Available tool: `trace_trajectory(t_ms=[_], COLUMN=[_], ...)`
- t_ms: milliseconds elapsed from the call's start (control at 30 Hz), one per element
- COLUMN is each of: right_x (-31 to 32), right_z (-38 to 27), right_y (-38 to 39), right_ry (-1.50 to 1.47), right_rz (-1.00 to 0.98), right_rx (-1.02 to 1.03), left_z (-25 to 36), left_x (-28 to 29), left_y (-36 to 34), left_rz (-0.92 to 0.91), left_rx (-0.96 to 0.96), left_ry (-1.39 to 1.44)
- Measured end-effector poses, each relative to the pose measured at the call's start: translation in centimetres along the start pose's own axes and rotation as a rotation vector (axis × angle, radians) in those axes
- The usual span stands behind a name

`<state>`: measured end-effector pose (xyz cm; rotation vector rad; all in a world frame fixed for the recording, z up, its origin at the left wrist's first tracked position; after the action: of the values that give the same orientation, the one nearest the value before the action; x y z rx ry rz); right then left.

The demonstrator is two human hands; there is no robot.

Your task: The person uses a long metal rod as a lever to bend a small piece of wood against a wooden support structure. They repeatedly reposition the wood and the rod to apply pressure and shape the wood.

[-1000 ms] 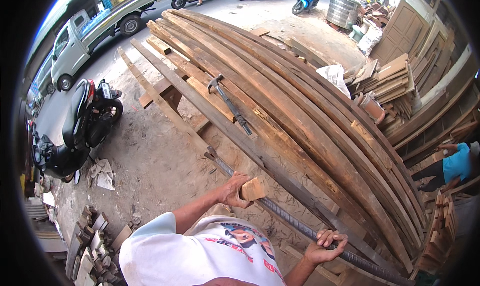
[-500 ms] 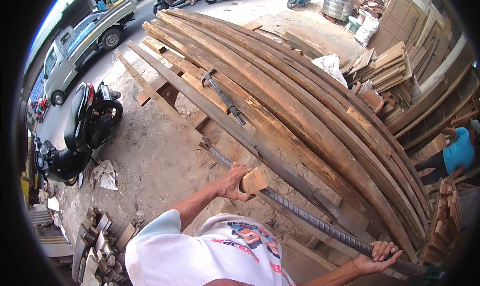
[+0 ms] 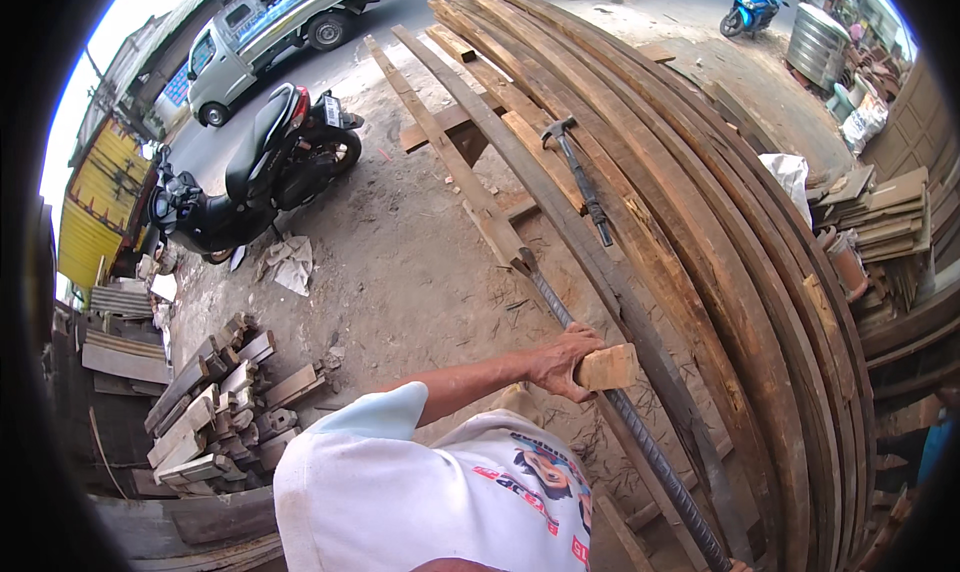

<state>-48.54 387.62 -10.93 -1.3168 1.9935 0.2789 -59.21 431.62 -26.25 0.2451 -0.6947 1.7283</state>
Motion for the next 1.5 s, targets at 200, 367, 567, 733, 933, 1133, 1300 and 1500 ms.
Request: trace_trajectory(t_ms=[200,367,567,733,933,1133,1300,1500], right_x=[-6.8,2.0,9.8,6.1,-5.7,-3.5,-8.1,-9.4], right_z=[-3.0,0.7,5.3,3.1,-1.4,2.6,1.9,1.4], right_y=[-0.9,-3.1,-4.1,0.3,7.6,5.1,4.4,4.1], right_ry=[-0.004,-0.26,-0.31,0.399,1.586,2.135,2.222,2.279], right_rz=[-0.237,-0.277,-0.159,0.115,-1.189,-1.397,-1.089,-1.338], right_rx=[-0.067,-0.208,-0.27,-0.408,-0.266,0.013,-0.43,-0.24], left_z=[0.5,0.9,-0.6,-1.0,-0.7,-1.3,-0.4,-1.0], left_x=[3.4,1.8,-0.2,-0.4,-0.1,-0.5,0.4,0.4], left_y=[0.9,0.1,-0.3,-0.9,0.4,1.2,0.6,0.8], left_rz=[-0.131,-0.083,-0.189,-0.232,-0.165,-0.008,-0.065,-0.031], left_rx=[0.162,0.157,0.075,0.096,0.128,0.015,0.096,0.071], left_ry=[0.041,-0.006,-0.077,-0.029,-0.068,-0.03,0.034,0.01])
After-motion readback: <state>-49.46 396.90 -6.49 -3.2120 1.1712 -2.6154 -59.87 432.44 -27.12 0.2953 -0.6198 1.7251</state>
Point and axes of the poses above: each hand's wrist, its own y-axis away from the middle knuckle, its own x-axis out of the back of the hand, z = x × y, the point moved 3 cm from there along -y, towards the middle knuckle, and after that the axes turned 3 degrees about -x, right-handed, at the moved point
